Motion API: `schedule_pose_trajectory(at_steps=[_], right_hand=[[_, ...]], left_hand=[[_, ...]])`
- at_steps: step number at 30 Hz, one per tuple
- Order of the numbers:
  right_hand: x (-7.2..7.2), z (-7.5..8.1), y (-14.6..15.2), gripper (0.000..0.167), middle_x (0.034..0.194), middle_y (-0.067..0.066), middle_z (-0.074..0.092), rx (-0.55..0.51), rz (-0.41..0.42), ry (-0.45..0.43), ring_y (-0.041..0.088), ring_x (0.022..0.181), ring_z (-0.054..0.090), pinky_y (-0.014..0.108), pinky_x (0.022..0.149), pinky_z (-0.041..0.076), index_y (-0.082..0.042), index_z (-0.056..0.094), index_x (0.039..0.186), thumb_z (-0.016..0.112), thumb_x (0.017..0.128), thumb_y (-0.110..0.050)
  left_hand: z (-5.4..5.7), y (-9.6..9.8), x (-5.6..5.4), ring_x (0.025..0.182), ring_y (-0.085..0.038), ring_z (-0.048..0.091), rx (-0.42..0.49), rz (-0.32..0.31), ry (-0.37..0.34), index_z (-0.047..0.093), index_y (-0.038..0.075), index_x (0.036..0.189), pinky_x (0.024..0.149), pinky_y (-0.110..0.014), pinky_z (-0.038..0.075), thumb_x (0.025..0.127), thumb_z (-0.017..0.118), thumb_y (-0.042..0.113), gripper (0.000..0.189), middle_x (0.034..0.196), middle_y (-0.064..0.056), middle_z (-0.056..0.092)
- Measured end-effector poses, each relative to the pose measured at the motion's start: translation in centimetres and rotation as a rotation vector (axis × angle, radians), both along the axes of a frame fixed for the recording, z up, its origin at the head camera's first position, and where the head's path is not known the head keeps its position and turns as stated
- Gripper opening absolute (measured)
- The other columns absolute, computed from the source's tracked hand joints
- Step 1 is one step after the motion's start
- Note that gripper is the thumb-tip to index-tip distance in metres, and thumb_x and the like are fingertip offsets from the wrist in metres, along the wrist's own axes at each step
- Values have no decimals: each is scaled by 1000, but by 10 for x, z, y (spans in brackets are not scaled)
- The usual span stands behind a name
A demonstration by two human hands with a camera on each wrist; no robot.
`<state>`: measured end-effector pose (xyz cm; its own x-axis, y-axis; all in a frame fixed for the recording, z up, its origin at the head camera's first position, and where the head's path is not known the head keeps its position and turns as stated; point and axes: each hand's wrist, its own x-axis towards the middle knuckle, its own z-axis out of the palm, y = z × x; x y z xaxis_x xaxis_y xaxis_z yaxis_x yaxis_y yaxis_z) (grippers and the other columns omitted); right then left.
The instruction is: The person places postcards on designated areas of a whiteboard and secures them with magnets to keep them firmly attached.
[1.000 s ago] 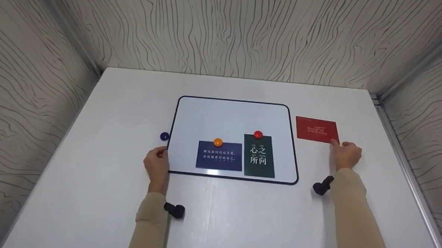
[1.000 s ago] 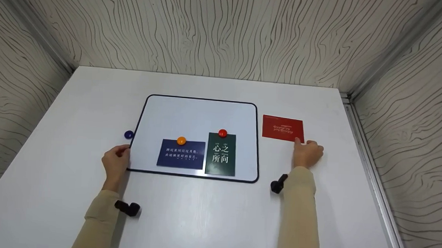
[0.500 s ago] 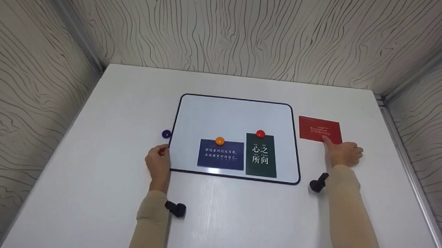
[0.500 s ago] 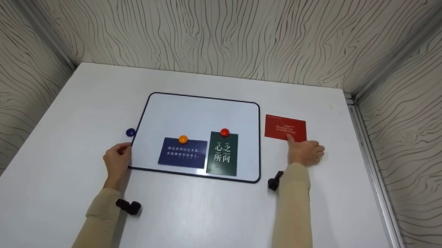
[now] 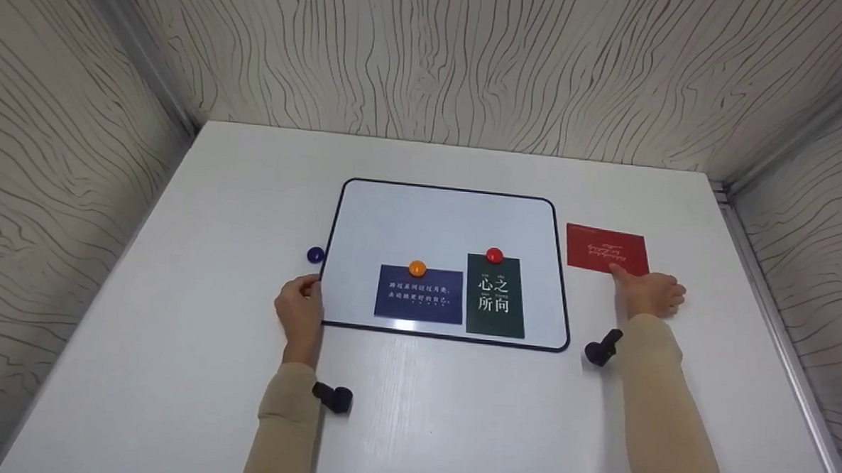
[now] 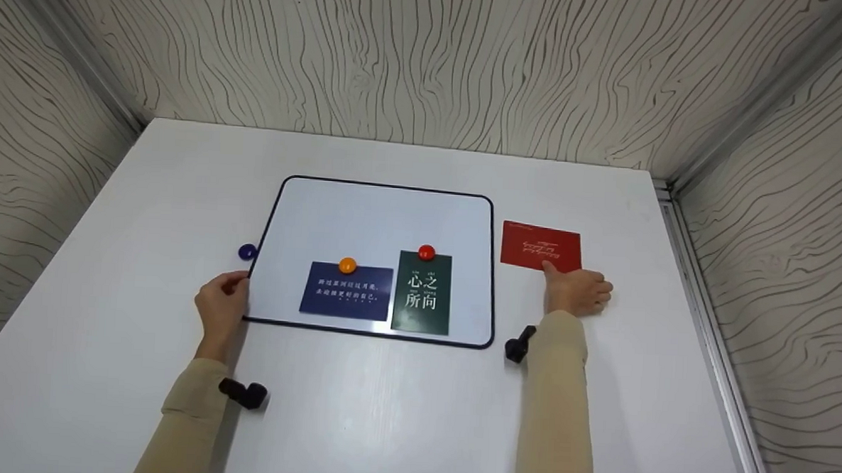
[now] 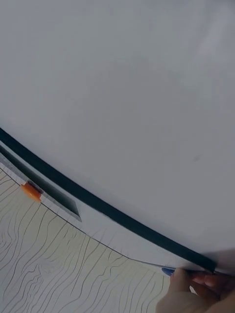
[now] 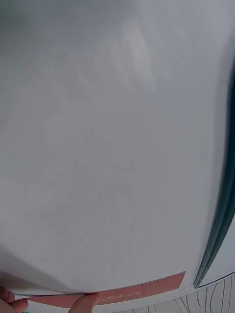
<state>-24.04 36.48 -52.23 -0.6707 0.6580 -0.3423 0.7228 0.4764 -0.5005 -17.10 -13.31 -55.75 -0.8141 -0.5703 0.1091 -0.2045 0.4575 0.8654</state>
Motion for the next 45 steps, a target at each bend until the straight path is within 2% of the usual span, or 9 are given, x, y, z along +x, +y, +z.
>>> schedule_pose_trajectory(at_steps=[5, 12, 20, 23, 25, 28, 31, 33, 45], right_hand=[[0, -1, -3, 92, 150, 27, 29, -57, -54, 89, 40, 139, 29, 53, 119, 25, 8, 13, 147, 57, 90, -50], [7, 5, -1, 85, 157, 17, 25, -225, -118, 152, 36, 144, 26, 51, 119, 28, -7, 10, 151, 59, 91, -43], [4, 8, 7, 64, 149, 7, 38, -434, -265, 296, 19, 138, 37, 29, 118, 35, -12, 26, 144, 61, 92, -25], [5, 8, 10, 60, 150, 5, 36, -481, -293, 311, 15, 135, 39, 25, 115, 38, -15, 23, 141, 59, 94, -21], [5, 8, 11, 59, 146, 5, 37, -502, -299, 331, 12, 127, 46, 23, 110, 43, -16, 20, 141, 58, 95, -20], [6, 8, 12, 58, 124, -2, 45, -558, -316, 380, 5, 101, 59, 17, 95, 53, -18, 19, 139, 57, 95, -19], [8, 8, 12, 57, 103, -7, 41, -610, -335, 409, 1, 73, 62, 13, 76, 56, -19, 19, 137, 58, 95, -17], [10, 9, 13, 60, 100, -6, 41, -657, -356, 431, 1, 66, 64, 13, 71, 56, -19, 18, 140, 57, 95, -15], [16, 19, 18, 68, 102, -8, 43, -763, -408, 452, 4, 80, 63, 14, 76, 56, -28, 14, 147, 56, 96, -17]], left_hand=[[0, -1, 1, 83, -27, 63, 13, -1, -4, 72, -4, 98, 64, -17, 43, 89, 61, -2, 14, 91, -22, 69], [-1, 0, 2, 85, -25, 62, 52, -13, -44, 71, -2, 102, 67, -23, 49, 92, 59, 1, 16, 95, -20, 69], [0, -2, 2, 85, -26, 62, 53, -26, -46, 71, -2, 102, 66, -21, 47, 92, 59, 1, 16, 94, -20, 68], [-1, -3, 2, 85, -26, 63, 47, -23, -48, 71, -2, 102, 66, -20, 47, 91, 59, 1, 16, 94, -21, 68], [-1, -3, 1, 85, -26, 63, 43, -23, -40, 71, -3, 102, 65, -20, 47, 91, 59, 1, 16, 94, -21, 69], [0, -4, 1, 84, -26, 63, 31, -16, -21, 71, -3, 101, 64, -19, 46, 91, 60, 0, 15, 93, -21, 69], [-1, -4, 1, 82, -26, 63, 11, -9, -6, 72, -3, 98, 65, -20, 45, 90, 61, 1, 14, 91, -21, 69], [-1, -2, 1, 82, -27, 63, 4, -9, -4, 72, -3, 98, 65, -21, 46, 90, 62, 1, 13, 91, -21, 69], [-1, -1, 3, 85, -26, 63, 11, -10, -21, 72, -1, 100, 65, -19, 46, 91, 61, 2, 14, 94, -20, 70]])
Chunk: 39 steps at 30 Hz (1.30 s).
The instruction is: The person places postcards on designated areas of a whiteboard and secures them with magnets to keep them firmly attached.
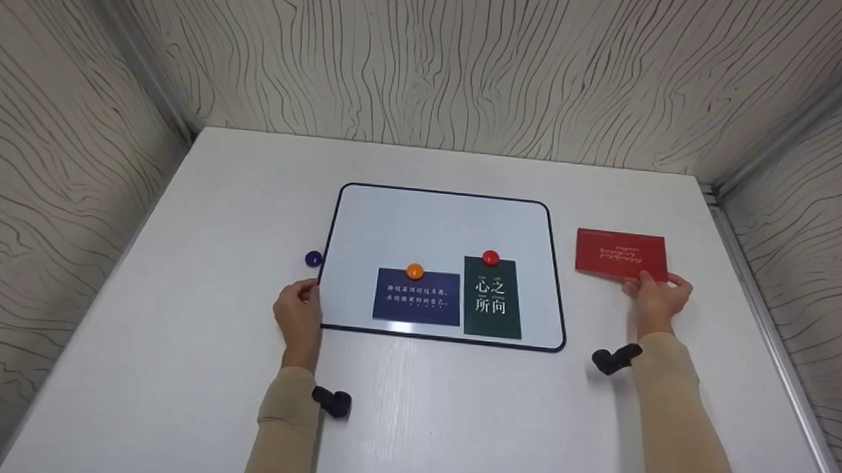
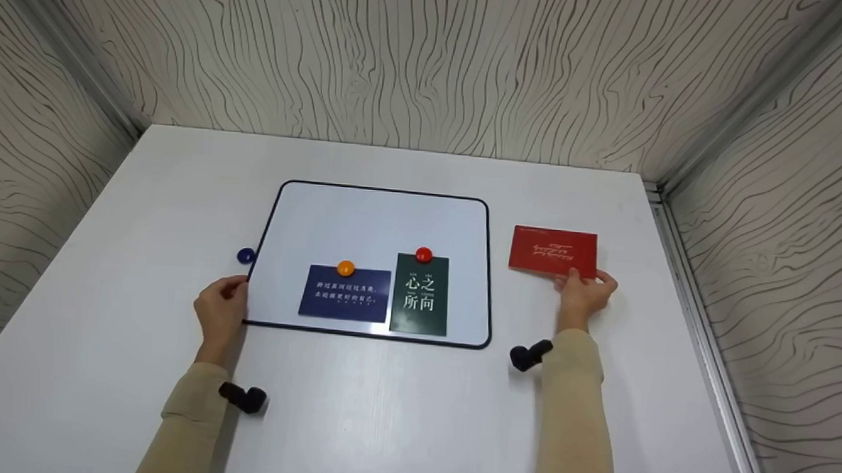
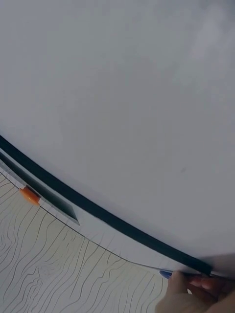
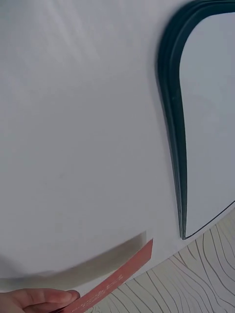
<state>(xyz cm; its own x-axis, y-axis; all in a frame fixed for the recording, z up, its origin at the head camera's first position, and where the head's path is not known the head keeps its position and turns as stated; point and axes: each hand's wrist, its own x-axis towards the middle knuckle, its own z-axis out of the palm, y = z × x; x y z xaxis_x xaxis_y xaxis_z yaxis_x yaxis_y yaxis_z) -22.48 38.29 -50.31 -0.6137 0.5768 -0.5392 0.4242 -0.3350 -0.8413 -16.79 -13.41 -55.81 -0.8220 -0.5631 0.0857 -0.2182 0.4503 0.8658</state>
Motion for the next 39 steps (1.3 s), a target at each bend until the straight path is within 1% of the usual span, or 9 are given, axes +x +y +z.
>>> schedule_pose_trajectory(at_steps=[10, 13, 16, 21, 25, 31, 39], right_hand=[[2, 9, 0, 64, 102, -8, 45, 14, -17, 39, 1, 72, 62, 13, 71, 56, -24, 19, 144, 58, 94, -13], [2, 11, -3, 63, 105, -7, 46, 19, -13, 46, 0, 71, 62, 13, 70, 56, -23, 20, 143, 58, 94, -11], [3, 13, -7, 60, 107, -4, 49, 33, -4, 65, 0, 66, 63, 14, 67, 56, -20, 22, 141, 58, 94, -10], [7, 16, -14, 55, 99, -3, 51, 43, 28, 83, 2, 60, 65, 15, 64, 56, -17, 25, 138, 58, 94, -10], [11, 18, -20, 54, 94, -5, 54, 44, 81, 92, 2, 62, 66, 15, 65, 57, -17, 28, 137, 59, 94, -10], [16, 20, -32, 56, 93, -7, 55, 75, 171, 101, 0, 66, 65, 14, 68, 57, -15, 26, 142, 57, 95, -12], [20, 16, -52, 59, 90, -13, 57, 143, 319, 72, -2, 74, 62, 12, 72, 55, -12, 25, 150, 52, 98, -13]], left_hand=[[-2, -1, 0, 83, -27, 63, 8, 1, 13, 72, -2, 99, 65, -19, 46, 90, 62, 2, 14, 92, -20, 69], [-3, -1, 0, 81, -27, 62, 1, 2, 21, 72, -2, 98, 64, -19, 44, 89, 62, 1, 13, 90, -20, 69], [-4, -2, -1, 80, -26, 62, -15, 5, 35, 72, -2, 97, 63, -18, 43, 89, 63, 0, 12, 89, -20, 69], [-5, -2, -1, 78, -27, 62, -33, 3, 65, 72, -3, 95, 63, -18, 43, 88, 63, -1, 11, 87, -21, 69], [-6, -1, -2, 79, -27, 62, -29, 5, 72, 72, -3, 94, 63, -18, 43, 88, 63, -2, 11, 87, -21, 69], [-6, -1, -2, 79, -27, 62, -20, 6, 56, 72, -3, 95, 63, -17, 43, 88, 63, -1, 12, 88, -21, 69], [-4, -2, -1, 81, -27, 62, -13, -1, 42, 72, -3, 97, 64, -19, 43, 89, 62, 0, 13, 89, -21, 69]])
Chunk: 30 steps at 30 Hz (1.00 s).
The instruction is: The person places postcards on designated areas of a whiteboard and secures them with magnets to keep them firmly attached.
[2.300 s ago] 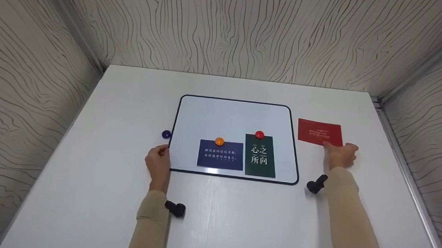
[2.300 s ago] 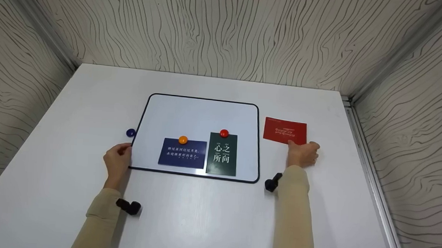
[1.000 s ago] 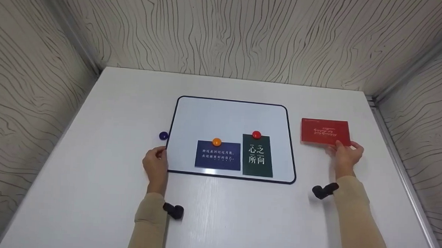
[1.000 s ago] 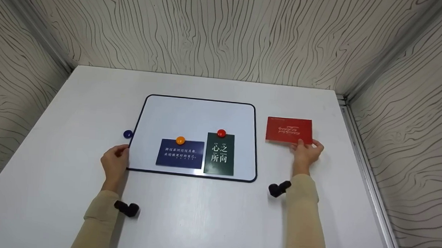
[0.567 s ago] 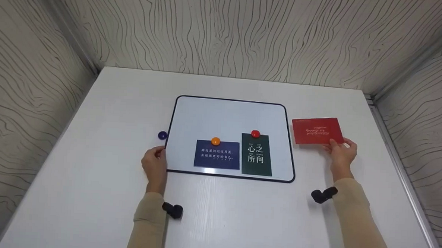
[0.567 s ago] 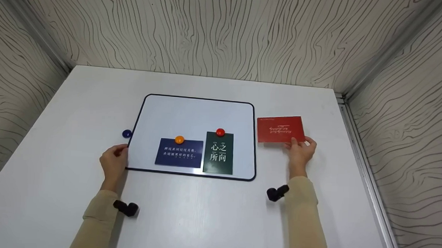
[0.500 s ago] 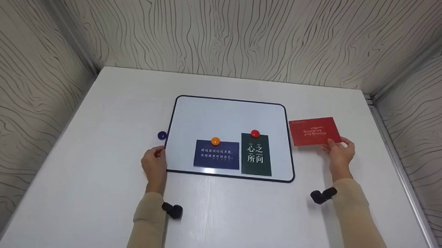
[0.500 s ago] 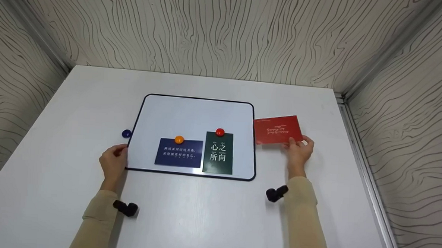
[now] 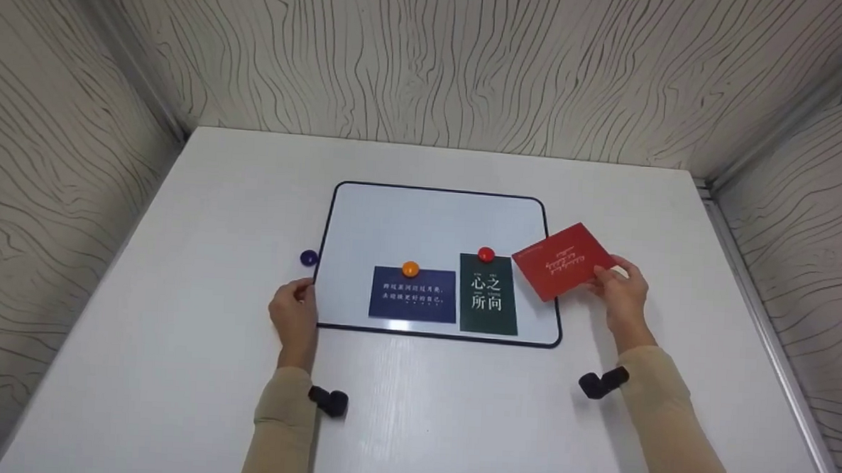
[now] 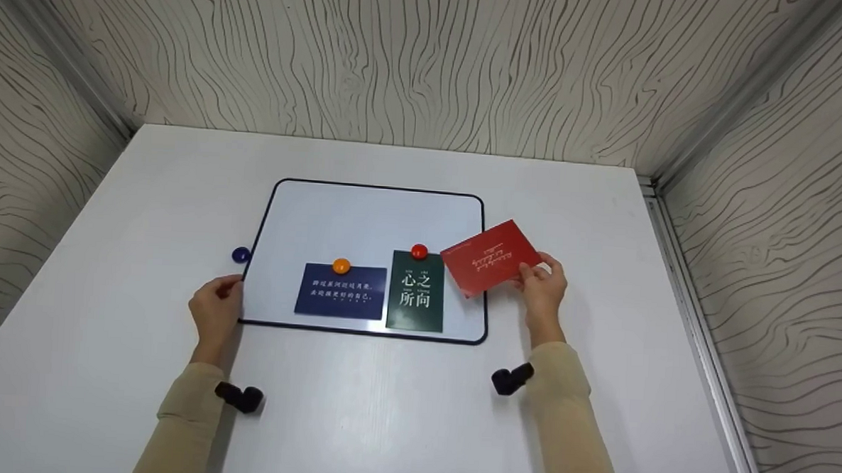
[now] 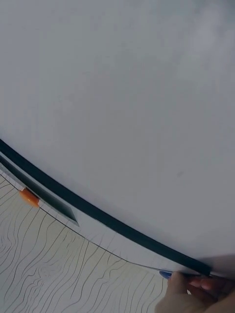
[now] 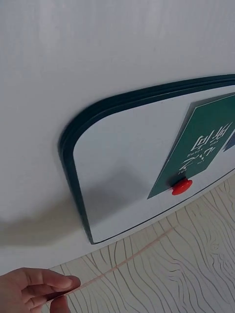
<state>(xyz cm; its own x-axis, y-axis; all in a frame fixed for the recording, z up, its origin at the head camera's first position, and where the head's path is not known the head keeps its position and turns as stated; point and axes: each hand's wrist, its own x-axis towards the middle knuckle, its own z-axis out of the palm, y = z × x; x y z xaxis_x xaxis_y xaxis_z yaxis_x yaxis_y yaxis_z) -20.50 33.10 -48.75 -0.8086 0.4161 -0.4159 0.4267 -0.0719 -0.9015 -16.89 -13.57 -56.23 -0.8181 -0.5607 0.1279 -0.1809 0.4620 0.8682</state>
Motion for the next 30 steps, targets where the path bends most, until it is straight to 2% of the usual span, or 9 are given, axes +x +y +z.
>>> schedule_pose_trajectory(at_steps=[5, 11, 13, 21, 27, 30], right_hand=[[1, -1, -11, 59, 87, -13, 57, 21, 42, 14, -2, 74, 61, 12, 72, 54, -9, 26, 149, 54, 98, -13], [2, 2, -20, 33, 76, -15, 61, 33, 93, 52, -2, 71, 59, 11, 69, 53, -3, 45, 124, 57, 96, -15], [1, 3, -22, 29, 75, -16, 61, 37, 108, 51, -2, 71, 58, 11, 68, 53, -3, 48, 121, 57, 96, -16], [0, 9, -32, 50, 83, -16, 59, 123, 168, -2, -2, 76, 58, 9, 71, 52, 2, 46, 138, 56, 97, -26], [-4, 16, -40, 50, 86, -14, 58, 187, 211, -18, -4, 77, 59, 9, 73, 53, -1, 45, 139, 50, 100, -31], [-4, 16, -44, 49, 94, -10, 60, 208, 219, -32, -4, 77, 59, 10, 72, 53, -4, 43, 141, 45, 102, -33]], left_hand=[[1, 0, 1, 80, -26, 61, -11, -2, -6, 72, -2, 97, 63, -19, 43, 89, 62, 1, 13, 89, -20, 69], [1, 1, 2, 81, -27, 62, -38, 4, -6, 72, -3, 98, 64, -21, 44, 89, 63, 1, 13, 88, -20, 69], [1, 1, 2, 81, -27, 62, -39, 4, -6, 72, -2, 98, 64, -21, 44, 89, 63, 2, 13, 89, -20, 69], [2, 3, 2, 81, -27, 63, -46, 8, 8, 72, -3, 96, 64, -20, 45, 89, 63, 0, 12, 88, -20, 69], [3, 3, 2, 81, -27, 62, -37, 6, -7, 72, -3, 98, 63, -19, 44, 89, 63, 1, 13, 89, -20, 69], [2, 2, 2, 81, -26, 62, -24, 6, -14, 72, -2, 98, 62, -17, 43, 90, 62, 2, 13, 89, -20, 68]])
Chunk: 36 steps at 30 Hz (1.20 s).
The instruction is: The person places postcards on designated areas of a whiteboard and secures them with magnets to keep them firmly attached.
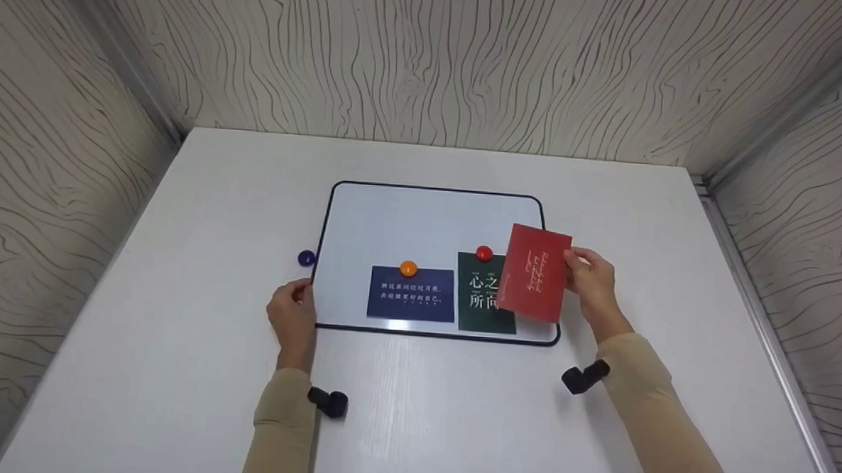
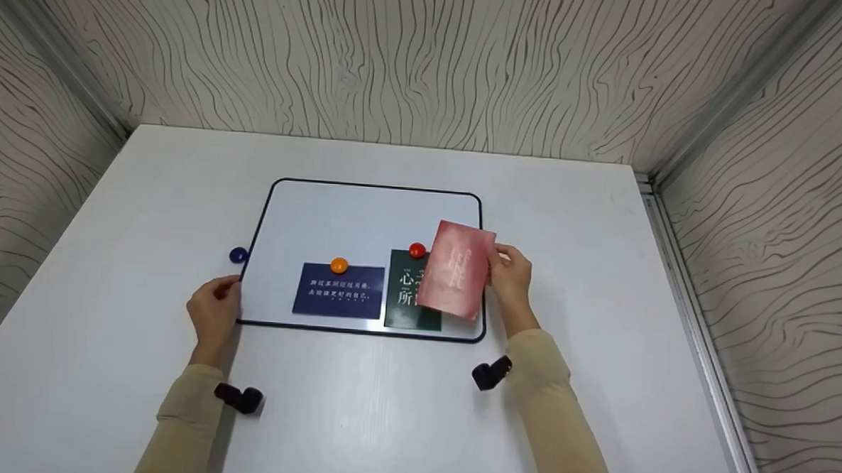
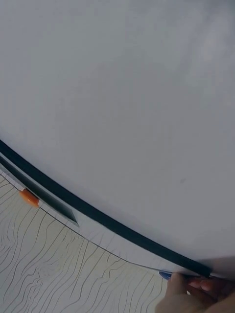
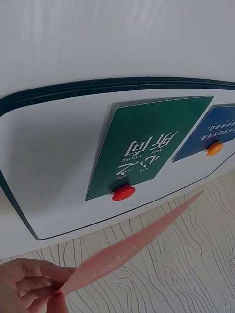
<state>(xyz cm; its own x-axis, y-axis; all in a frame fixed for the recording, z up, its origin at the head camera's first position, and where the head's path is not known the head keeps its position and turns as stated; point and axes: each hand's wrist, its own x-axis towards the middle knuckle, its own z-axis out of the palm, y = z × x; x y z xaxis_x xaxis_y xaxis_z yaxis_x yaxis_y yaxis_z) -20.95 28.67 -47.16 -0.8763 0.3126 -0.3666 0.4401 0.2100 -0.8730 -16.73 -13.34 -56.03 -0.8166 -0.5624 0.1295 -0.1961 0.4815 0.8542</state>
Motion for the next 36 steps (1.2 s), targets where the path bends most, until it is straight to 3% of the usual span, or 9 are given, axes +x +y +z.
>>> schedule_pose_trajectory(at_steps=[5, 10, 17, 21, 29, 36], right_hand=[[1, -2, -7, 48, 116, 2, 56, 4, 19, -51, -4, 82, 55, 10, 72, 51, -5, 37, 145, 36, 104, -31], [-1, -3, -12, 47, 117, 0, 53, -61, 47, -120, 1, 89, 53, 11, 75, 49, -4, 34, 147, 32, 105, -24], [-2, -6, -18, 51, 146, 10, 42, -173, 37, -159, 11, 114, 48, 20, 93, 45, -7, 29, 151, 35, 101, -17], [0, -9, -22, 55, 153, 10, 36, -193, 50, -176, 13, 120, 46, 22, 98, 42, -11, 26, 152, 39, 99, -17], [5, -10, -27, 60, 143, 6, 44, -231, 42, -200, 12, 113, 51, 19, 82, 53, -16, 31, 151, 53, 98, -33], [7, -13, -34, 51, 119, 3, 54, -113, 109, -165, 10, 92, 58, 23, 72, 57, -16, 40, 144, 52, 99, -35]], left_hand=[[-1, -1, 0, 81, -26, 62, 2, 2, -3, 72, -2, 98, 62, -17, 43, 90, 62, 2, 13, 89, -20, 69], [-1, -2, -1, 79, -28, 63, -6, 13, 18, 73, -3, 95, 64, -21, 44, 88, 64, 0, 12, 87, -21, 69], [-1, -2, -2, 79, -26, 62, 4, 9, 23, 72, -2, 96, 63, -19, 43, 89, 63, 1, 12, 87, -20, 69], [-2, -2, -1, 80, -26, 62, 20, 10, 5, 72, -2, 97, 64, -19, 44, 89, 63, 1, 13, 89, -20, 69], [0, -1, 0, 84, -27, 62, 29, 7, -26, 72, -1, 100, 66, -21, 46, 91, 61, 3, 14, 92, -20, 68], [-1, 0, 0, 84, -27, 63, 26, 8, -12, 72, -2, 99, 67, -21, 46, 91, 61, 2, 14, 91, -20, 68]])
